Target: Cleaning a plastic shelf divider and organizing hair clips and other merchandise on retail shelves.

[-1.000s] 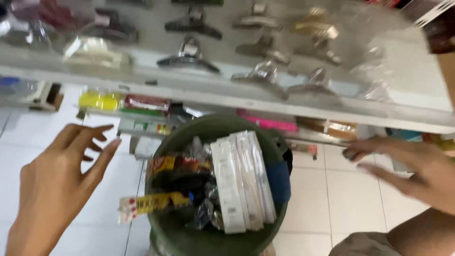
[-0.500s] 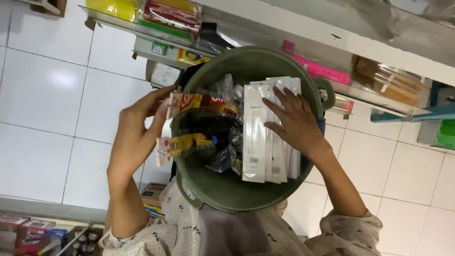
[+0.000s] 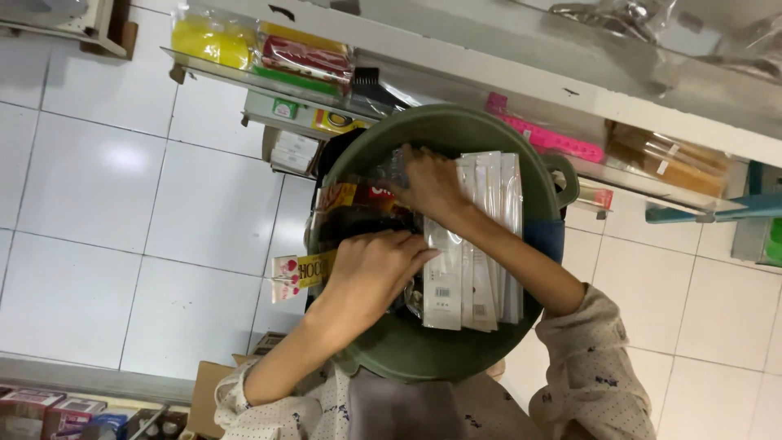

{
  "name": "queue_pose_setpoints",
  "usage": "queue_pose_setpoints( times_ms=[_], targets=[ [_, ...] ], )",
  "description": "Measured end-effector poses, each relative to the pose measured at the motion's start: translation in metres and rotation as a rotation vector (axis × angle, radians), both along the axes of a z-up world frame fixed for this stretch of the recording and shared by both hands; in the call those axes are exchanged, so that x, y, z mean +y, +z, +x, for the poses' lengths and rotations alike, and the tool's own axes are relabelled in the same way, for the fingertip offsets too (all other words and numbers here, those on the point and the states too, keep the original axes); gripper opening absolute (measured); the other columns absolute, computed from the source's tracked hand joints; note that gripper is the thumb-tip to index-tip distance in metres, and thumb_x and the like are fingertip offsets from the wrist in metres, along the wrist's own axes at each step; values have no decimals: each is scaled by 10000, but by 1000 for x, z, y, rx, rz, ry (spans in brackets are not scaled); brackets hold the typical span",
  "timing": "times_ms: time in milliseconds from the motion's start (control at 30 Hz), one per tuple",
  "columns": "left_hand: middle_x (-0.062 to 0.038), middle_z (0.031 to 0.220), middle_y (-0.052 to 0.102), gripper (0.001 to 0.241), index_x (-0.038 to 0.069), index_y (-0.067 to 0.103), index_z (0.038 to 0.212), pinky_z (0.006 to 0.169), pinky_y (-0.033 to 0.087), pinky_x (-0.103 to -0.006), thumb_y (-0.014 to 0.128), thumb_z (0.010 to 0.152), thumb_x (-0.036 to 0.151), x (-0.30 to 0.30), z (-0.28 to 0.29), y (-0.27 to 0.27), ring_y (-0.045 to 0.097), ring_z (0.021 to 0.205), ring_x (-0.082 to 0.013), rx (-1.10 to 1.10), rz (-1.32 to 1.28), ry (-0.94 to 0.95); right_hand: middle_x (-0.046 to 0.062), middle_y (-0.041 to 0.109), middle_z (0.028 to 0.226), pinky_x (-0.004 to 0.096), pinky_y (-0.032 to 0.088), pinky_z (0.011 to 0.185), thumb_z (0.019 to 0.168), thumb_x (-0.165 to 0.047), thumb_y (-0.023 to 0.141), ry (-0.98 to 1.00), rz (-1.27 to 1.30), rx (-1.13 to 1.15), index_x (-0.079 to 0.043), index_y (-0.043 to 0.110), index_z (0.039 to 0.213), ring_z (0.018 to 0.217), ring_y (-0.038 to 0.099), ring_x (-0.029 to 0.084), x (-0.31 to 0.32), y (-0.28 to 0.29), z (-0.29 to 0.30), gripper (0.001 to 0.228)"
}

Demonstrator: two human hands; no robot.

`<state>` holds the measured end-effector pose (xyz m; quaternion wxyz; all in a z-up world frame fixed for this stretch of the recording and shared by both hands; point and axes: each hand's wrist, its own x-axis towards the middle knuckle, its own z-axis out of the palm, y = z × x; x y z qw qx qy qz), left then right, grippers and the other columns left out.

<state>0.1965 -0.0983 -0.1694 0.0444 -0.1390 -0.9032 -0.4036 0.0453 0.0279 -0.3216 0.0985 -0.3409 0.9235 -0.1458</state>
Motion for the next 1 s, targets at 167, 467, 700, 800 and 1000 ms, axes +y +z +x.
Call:
queue_pose_setpoints(
  times_ms=[167,467,700,800,1000],
  targets=[
    [-152,1015,703,294,14,673,1092,671,567,-457,682,958,275,-6,2,-20,704,902,-350,-125,-109,65,242,708,1077,491,537,892,745,-316,838,-6,-225,-55,22,602,1270,1018,674,410,12,-20,3,667],
    [-343,1474,382,785,-90,286,1482,843,568,-494,696,968,339,-6,-4,-16,596,1149,-492,-224,-2,239,71,702,1151,325,562,1027,887,-65,842,-98,-929,-805,-45,621,1135,1120,680,127,61,41,24,332],
    [-250,1428,483,685,-5,299,1565,974,537,-398,654,1032,241,-6,-3,-15,596,1245,-365,-285,355,146,77,728,1150,287,597,909,882,-11,788,-123,-871,-945,-25,683,1181,1018,701,122,74,63,37,318],
    [-209,1404,512,656,36,341,1528,871,585,-334,676,994,216,-6,-3,-7,637,1162,-282,-410,452,184,81,716,1188,294,591,927,922,1,723,-67,-900,-936,-13,681,1224,1068,689,131,77,64,36,305],
    [-150,1395,570,644,55,399,1466,817,592,-315,746,936,171,-4,-1,-10,698,1107,-213,-401,557,218,100,750,1224,348,563,1020,1034,-40,608,16,-859,-774,-6,708,1260,1168,705,195,95,80,31,249]
  ],
)
